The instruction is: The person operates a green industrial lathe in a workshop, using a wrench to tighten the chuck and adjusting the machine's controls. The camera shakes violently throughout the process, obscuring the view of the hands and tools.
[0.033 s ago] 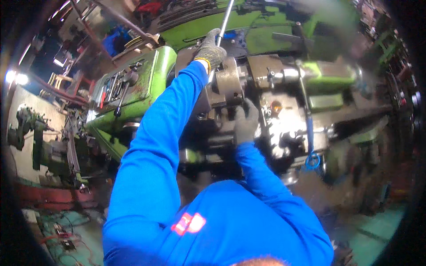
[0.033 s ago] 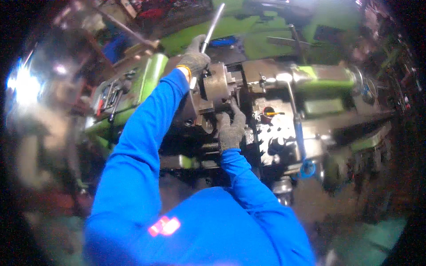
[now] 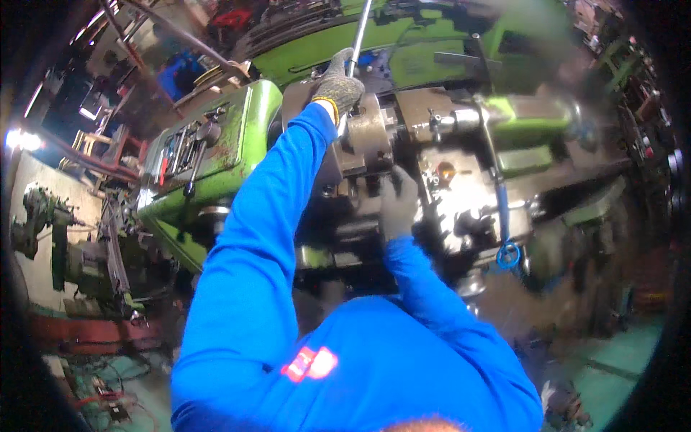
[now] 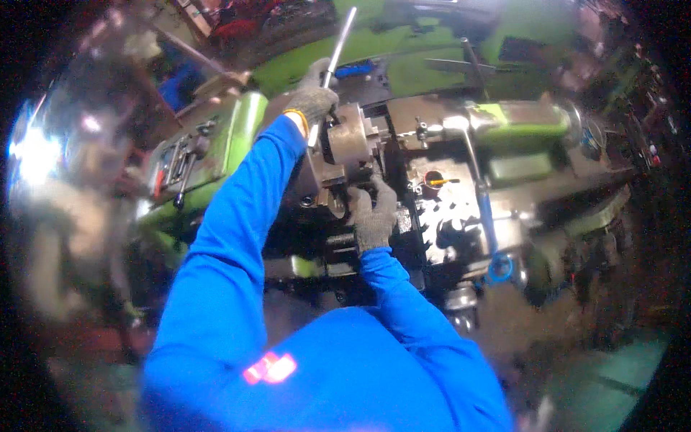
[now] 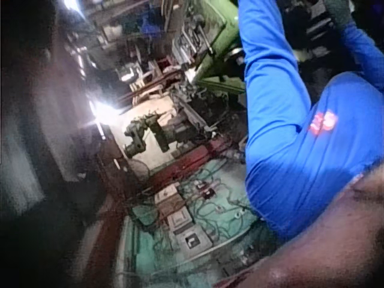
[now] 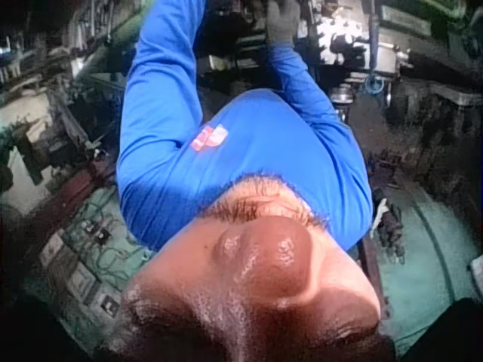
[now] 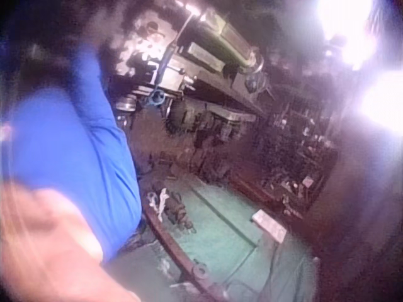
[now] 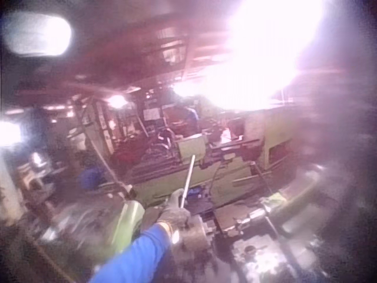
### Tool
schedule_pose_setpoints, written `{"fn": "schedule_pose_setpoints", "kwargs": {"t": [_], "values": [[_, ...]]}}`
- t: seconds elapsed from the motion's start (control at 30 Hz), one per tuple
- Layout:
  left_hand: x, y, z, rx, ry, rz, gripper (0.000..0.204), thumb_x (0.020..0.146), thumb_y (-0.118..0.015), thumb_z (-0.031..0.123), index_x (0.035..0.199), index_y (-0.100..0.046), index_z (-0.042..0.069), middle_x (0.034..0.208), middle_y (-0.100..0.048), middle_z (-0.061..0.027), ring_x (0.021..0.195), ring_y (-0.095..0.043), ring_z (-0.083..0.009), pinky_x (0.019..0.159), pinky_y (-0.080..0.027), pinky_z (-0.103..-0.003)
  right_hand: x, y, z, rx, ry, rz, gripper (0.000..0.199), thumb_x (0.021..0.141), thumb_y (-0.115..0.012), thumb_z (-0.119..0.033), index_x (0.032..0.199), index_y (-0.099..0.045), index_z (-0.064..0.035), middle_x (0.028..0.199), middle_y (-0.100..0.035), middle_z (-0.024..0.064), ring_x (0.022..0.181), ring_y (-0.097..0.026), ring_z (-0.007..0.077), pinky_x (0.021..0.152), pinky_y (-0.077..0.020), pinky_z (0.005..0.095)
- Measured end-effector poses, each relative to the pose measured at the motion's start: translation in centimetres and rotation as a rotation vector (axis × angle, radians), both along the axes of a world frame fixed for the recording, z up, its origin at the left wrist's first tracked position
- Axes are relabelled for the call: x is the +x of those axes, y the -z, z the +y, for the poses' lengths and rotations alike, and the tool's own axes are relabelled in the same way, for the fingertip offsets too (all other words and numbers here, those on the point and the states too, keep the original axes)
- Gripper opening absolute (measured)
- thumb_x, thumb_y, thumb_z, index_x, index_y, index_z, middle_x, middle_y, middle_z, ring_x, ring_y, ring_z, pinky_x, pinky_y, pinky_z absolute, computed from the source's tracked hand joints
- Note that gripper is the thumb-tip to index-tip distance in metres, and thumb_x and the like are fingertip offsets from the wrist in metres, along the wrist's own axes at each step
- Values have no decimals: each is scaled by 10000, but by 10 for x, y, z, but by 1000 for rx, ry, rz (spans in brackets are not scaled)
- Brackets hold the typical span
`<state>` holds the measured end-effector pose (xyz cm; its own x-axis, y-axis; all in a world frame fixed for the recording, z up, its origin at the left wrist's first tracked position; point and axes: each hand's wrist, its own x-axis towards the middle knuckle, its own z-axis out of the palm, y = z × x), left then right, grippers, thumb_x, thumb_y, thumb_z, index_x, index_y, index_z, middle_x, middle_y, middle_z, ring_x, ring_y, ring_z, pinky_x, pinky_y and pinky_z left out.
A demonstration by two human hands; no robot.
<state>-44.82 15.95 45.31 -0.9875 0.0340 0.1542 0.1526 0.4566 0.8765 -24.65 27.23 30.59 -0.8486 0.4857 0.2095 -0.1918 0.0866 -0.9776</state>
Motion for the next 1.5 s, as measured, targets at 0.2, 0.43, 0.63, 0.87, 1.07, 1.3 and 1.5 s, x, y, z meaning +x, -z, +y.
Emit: {"fn": "schedule_pose_setpoints", "kwargs": {"t": [0.2,0.43,0.63,0.87,1.07,1.3,1.5], "values": [[-20,40,22,229,7,201,495,802,-634,-81,1263,-619,97,949,-675,-133,796,-664,-224,677,-574,-370,52,17,2,283,17,-62,374,944,-677,-83,1309,-641,-11,1266,-653,177,1208,-618,300,1077,-462,403],[-88,83,60,420,-478,281,314,826,-680,156,1109,-626,31,1047,-683,-214,974,-667,-362,875,-542,-425,110,-3,11,307,3,-121,373,945,-673,-64,1311,-634,-5,1273,-654,161,1180,-643,260,1029,-504,372],[-37,31,41,21,-409,155,561,800,-685,274,1258,-587,-35,1273,-642,-302,1179,-642,-416,1041,-500,-443,167,-5,53,220,-15,-197,325,942,-662,-40,1262,-671,15,1247,-684,137,1181,-638,226,1032,-499,340],[-51,33,20,-46,-222,245,381,818,-652,235,1095,-675,-25,1108,-692,-267,1067,-661,-405,972,-515,-454,216,-16,120,-91,-14,-330,314,940,-622,4,1247,-688,17,1240,-692,133,1153,-650,224,1011,-521,353],[-44,65,5,-1017,-134,695,296,1012,-489,254,1250,-636,158,1216,-639,-140,1132,-560,-435,1003,-430,-550,214,-32,215,-95,-44,-295,346,879,-590,28,1207,-697,31,1189,-706,146,1082,-670,227,981,-528,356],[-24,42,-28,-1150,-153,659,351,1014,-488,260,1306,-622,119,1242,-634,-197,1203,-552,-446,1087,-394,-558,166,-15,339,47,-160,-176,342,841,-601,-45,1157,-701,41,1140,-709,163,1046,-669,246,961,-527,378],[-51,49,-46,-1114,9,731,371,973,-531,218,1310,-610,83,1239,-632,-219,1208,-563,-441,1094,-400,-559,107,-32,375,-42,-83,-175,350,872,-577,-90,1185,-684,25,1083,-689,133,982,-646,219,906,-531,351]]}}
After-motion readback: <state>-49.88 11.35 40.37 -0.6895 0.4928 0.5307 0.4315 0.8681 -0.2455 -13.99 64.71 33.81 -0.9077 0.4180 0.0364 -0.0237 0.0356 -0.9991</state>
